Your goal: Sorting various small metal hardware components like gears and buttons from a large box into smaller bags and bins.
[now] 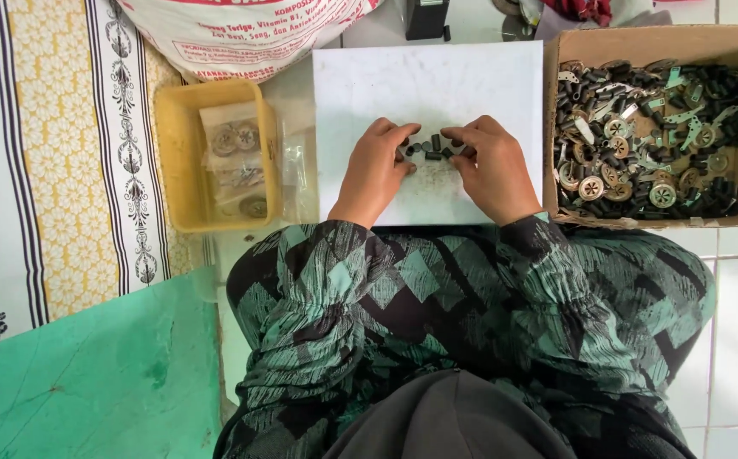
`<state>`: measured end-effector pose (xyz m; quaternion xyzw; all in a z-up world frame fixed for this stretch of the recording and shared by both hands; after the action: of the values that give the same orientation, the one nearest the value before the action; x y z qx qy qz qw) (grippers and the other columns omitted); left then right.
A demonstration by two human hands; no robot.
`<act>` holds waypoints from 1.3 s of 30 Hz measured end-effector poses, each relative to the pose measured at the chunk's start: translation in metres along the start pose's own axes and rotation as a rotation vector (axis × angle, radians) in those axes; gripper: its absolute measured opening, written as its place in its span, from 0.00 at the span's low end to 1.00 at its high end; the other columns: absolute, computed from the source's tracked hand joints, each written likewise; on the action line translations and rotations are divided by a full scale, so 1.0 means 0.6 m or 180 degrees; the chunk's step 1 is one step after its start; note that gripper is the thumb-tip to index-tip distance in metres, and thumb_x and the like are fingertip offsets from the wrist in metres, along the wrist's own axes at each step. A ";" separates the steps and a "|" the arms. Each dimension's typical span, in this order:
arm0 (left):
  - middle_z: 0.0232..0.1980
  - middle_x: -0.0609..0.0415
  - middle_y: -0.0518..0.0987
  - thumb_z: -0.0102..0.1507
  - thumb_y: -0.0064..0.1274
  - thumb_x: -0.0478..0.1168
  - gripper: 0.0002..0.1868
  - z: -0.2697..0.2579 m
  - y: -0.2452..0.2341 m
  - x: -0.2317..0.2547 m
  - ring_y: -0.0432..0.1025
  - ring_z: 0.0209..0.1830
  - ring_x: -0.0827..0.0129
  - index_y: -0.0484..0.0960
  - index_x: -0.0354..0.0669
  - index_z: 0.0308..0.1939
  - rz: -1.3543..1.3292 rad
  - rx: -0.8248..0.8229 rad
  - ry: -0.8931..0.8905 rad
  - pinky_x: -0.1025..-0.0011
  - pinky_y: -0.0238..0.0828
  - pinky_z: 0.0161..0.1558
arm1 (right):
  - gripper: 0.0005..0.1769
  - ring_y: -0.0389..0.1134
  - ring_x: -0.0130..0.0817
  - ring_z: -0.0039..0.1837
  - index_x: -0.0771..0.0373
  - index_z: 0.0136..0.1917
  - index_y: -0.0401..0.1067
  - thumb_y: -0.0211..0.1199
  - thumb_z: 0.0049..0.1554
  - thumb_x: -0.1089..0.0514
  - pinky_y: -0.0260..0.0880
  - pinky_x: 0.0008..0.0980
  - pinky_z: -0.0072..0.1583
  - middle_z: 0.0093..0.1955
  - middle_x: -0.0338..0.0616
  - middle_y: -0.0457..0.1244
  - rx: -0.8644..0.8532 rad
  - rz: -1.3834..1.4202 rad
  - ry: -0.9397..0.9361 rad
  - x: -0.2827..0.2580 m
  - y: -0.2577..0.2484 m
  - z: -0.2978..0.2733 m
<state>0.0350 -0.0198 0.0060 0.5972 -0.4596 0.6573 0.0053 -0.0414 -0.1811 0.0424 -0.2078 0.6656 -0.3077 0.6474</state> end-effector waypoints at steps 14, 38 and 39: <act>0.39 0.54 0.79 0.67 0.58 0.33 0.13 0.019 0.004 -0.022 0.81 0.41 0.62 0.83 0.46 0.56 -0.0363 0.0128 0.0179 0.68 0.81 0.43 | 0.15 0.71 0.42 0.45 0.72 0.61 0.78 0.66 0.60 0.73 0.76 0.35 0.47 0.45 0.55 0.66 0.0005 -0.0132 0.0040 0.007 0.014 0.011; 0.40 0.49 0.79 0.71 0.50 0.32 0.13 0.028 0.008 -0.029 0.80 0.40 0.56 0.82 0.41 0.59 -0.0091 0.0200 0.0249 0.63 0.81 0.42 | 0.14 0.71 0.47 0.48 0.70 0.61 0.79 0.57 0.65 0.72 0.75 0.39 0.47 0.46 0.52 0.64 -0.0115 -0.0329 -0.0189 0.007 0.021 0.028; 0.40 0.49 0.79 0.71 0.50 0.32 0.14 0.028 0.008 -0.029 0.80 0.40 0.57 0.82 0.41 0.59 -0.0148 0.0209 0.0220 0.64 0.80 0.42 | 0.15 0.71 0.47 0.48 0.70 0.61 0.79 0.57 0.65 0.73 0.74 0.38 0.48 0.47 0.53 0.64 -0.0114 -0.0285 -0.0197 0.007 0.020 0.028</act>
<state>0.0503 -0.0231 -0.0130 0.5846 -0.4234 0.6919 0.0168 -0.0239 -0.1777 0.0319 -0.2583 0.6407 -0.3178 0.6495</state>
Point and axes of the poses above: each hand's wrist, its own z-axis towards the middle knuckle, its own y-axis out of the palm, x = y × z, the point moved 5 cm from there along z, towards the middle knuckle
